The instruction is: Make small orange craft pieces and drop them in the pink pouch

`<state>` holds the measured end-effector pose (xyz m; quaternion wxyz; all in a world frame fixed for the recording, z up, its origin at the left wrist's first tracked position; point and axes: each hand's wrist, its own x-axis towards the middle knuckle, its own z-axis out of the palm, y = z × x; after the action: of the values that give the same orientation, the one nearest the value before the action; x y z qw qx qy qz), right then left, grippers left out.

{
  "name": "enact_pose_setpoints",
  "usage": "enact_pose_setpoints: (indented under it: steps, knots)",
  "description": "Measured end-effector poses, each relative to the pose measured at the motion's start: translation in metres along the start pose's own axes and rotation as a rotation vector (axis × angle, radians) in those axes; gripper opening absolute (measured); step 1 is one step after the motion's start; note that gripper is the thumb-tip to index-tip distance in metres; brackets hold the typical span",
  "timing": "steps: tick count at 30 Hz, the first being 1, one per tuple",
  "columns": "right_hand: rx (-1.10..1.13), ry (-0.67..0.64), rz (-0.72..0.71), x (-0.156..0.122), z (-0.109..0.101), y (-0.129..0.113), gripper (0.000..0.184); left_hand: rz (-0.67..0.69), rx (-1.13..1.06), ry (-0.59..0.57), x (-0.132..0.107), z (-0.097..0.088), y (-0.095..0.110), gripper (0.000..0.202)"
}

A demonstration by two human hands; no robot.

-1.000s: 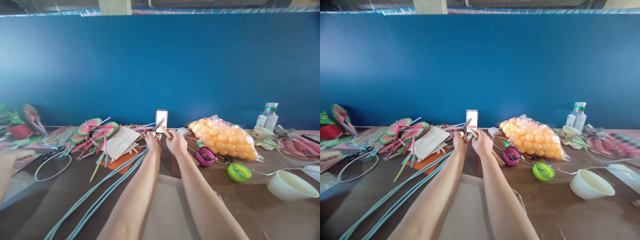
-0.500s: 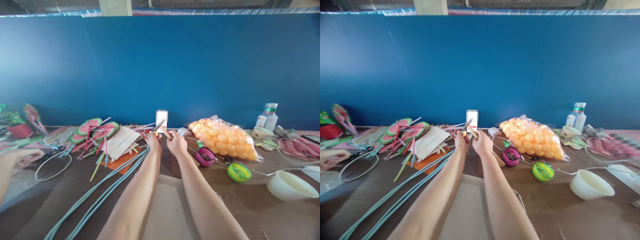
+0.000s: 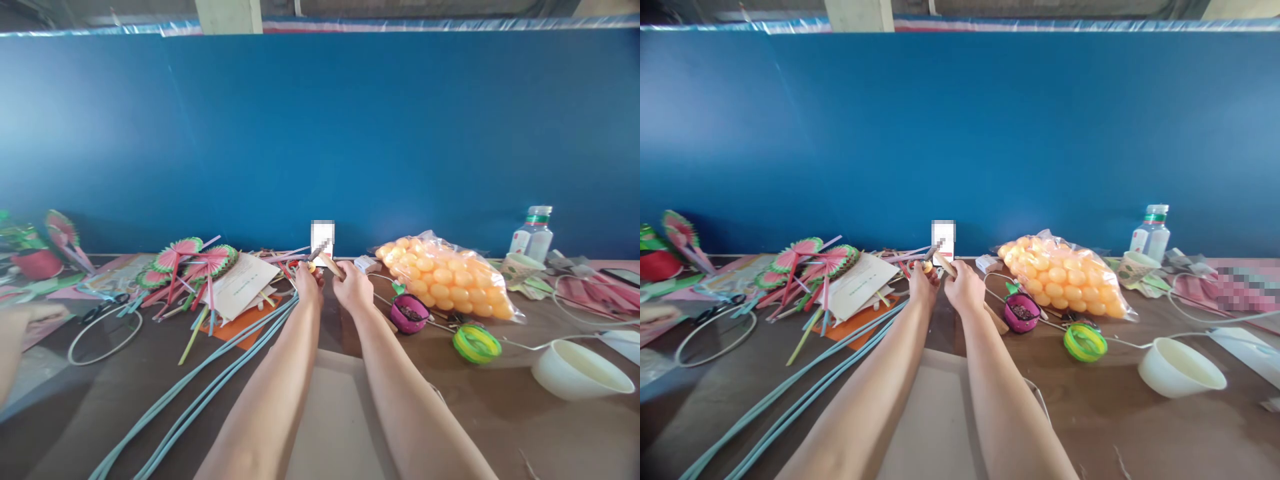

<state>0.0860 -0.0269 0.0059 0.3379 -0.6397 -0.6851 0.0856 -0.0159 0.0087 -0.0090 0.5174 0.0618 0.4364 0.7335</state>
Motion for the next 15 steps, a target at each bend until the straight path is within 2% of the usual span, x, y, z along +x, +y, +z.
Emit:
enact_pose_setpoints:
  steps: [2,5,9,13,15]
  knots:
    - [0.000,0.019,0.012,0.0003,-0.0002,0.0005,0.036,0.009,0.012,0.004,0.0001,-0.0003,0.0001,0.028]
    - [-0.001,0.034,0.011,0.0003,-0.0006,0.0013,0.036,0.012,0.051,0.082,0.0003,-0.0007,0.0011,0.027]
    - [0.004,0.008,-0.042,-0.0004,-0.0008,0.0009,0.035,0.001,0.020,0.031,0.0000,-0.0003,0.0024,0.029]
    - [0.008,0.049,-0.014,-0.0006,-0.0010,-0.0003,0.036,-0.008,0.027,0.070,0.0000,0.0001,0.0024,0.030]
    - [0.011,0.043,-0.020,-0.0005,-0.0009,-0.0005,0.037,-0.013,0.021,0.052,0.0000,0.0004,0.0021,0.030]
